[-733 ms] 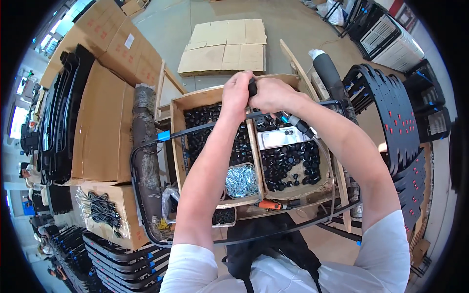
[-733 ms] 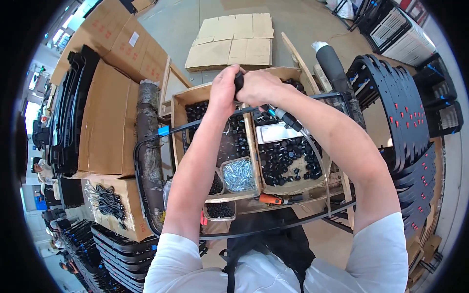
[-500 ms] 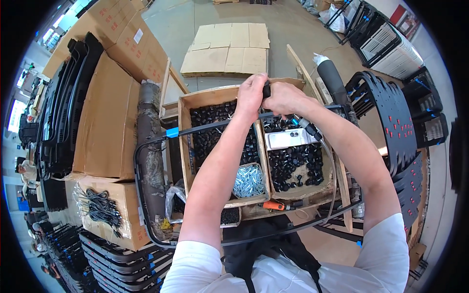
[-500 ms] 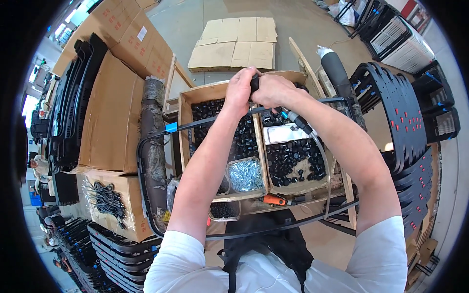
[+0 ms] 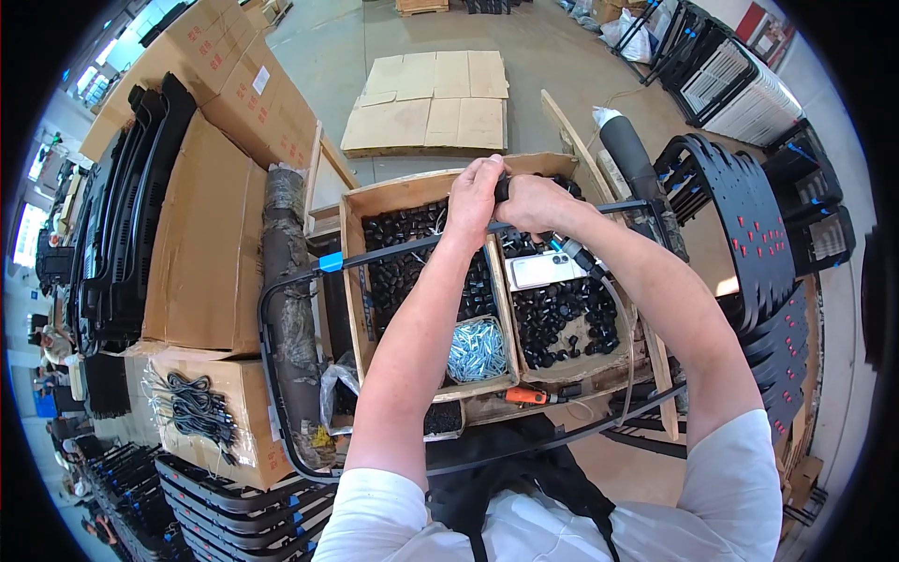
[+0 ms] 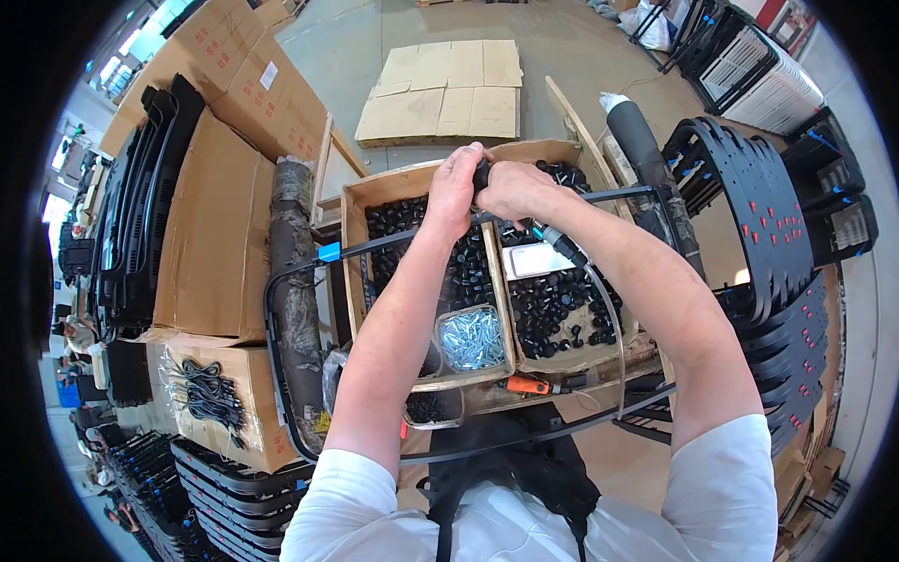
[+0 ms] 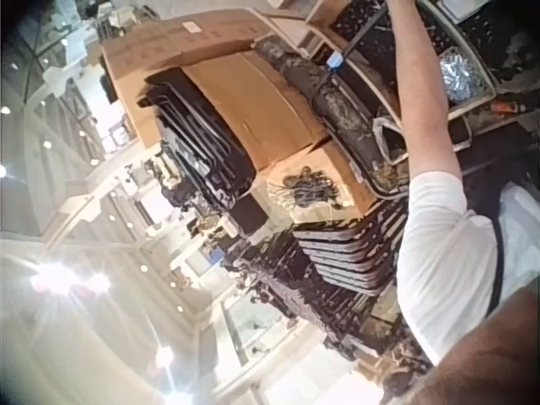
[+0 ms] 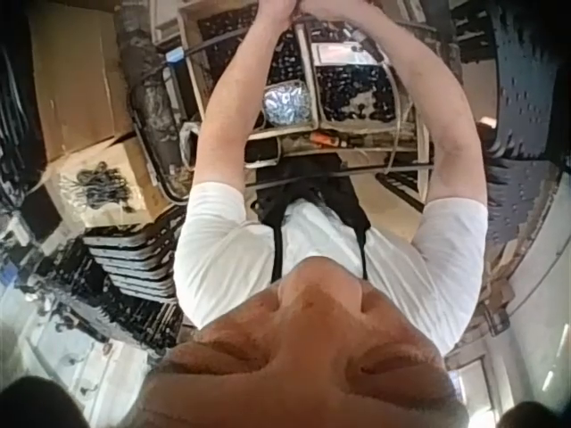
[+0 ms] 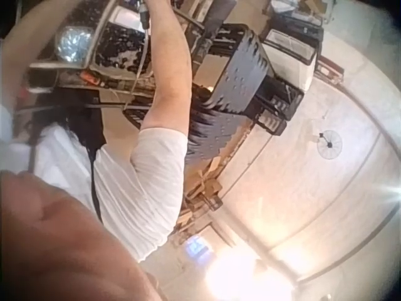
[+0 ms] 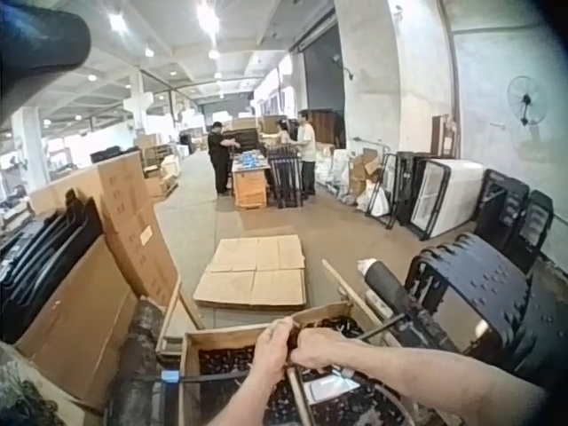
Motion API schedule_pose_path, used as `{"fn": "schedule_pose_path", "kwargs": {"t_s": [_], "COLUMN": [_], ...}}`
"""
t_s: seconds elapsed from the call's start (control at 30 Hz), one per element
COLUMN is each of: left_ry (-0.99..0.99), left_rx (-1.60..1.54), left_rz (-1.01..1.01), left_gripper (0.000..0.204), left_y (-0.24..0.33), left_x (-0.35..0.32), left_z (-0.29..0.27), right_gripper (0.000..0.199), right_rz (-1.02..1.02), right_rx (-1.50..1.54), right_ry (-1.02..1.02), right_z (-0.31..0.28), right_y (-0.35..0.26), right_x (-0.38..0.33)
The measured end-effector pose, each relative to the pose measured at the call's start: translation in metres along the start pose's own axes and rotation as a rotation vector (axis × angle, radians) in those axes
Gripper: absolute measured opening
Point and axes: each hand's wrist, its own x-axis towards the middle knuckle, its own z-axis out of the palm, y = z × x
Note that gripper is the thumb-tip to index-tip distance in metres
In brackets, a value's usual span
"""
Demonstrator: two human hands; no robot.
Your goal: Assembling the handle components for an electric lawn mower, including wiring the power cables and screwing on the plastic casings.
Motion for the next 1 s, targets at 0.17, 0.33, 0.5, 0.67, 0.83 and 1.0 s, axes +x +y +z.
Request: {"fn": "schedule_pose_path", "kwargs": {"t_s": [0.17,0.33,0.5,0.67,0.83,1.0], "left_ry": [-0.006,-0.039,-0.04,-0.026,-0.133,-0.416], "left_rx": [-0.008,0.018,-0.051,-0.02,-0.001,-0.02], "left_rz": [-0.013,0.105,0.03,0.059,0.115,-0.078], "left_gripper": [0.031,0.032,0.03,0.03,0.03,0.026], "left_y": [-0.007,-0.017,-0.008,0.008,0.028,0.01], "left_x": [0.004,0.013,0.007,0.0,-0.052,-0.191], "left_z": [-0.004,-0.014,-0.01,-0.003,0.039,0.047], "right_gripper": [0.027,0.018,0.01,0.011,0.018,0.04], "right_rz": [-0.041,-0.056,-0.144,-0.152,-0.172,-0.016], "right_rx": [0.256,0.155,0.296,0.288,-0.063,-0.052], "right_ry": [-0.011,-0.037,-0.017,0.017,0.257,0.033], "right_z": [0.01,0.006,0.004,-0.003,-0.011,0.05], "right_y": [0.014,0.006,0.007,-0.003,0.006,0.008], "right_x": [0.021,0.033,0.024,0.002,-0.083,-0.225]}}
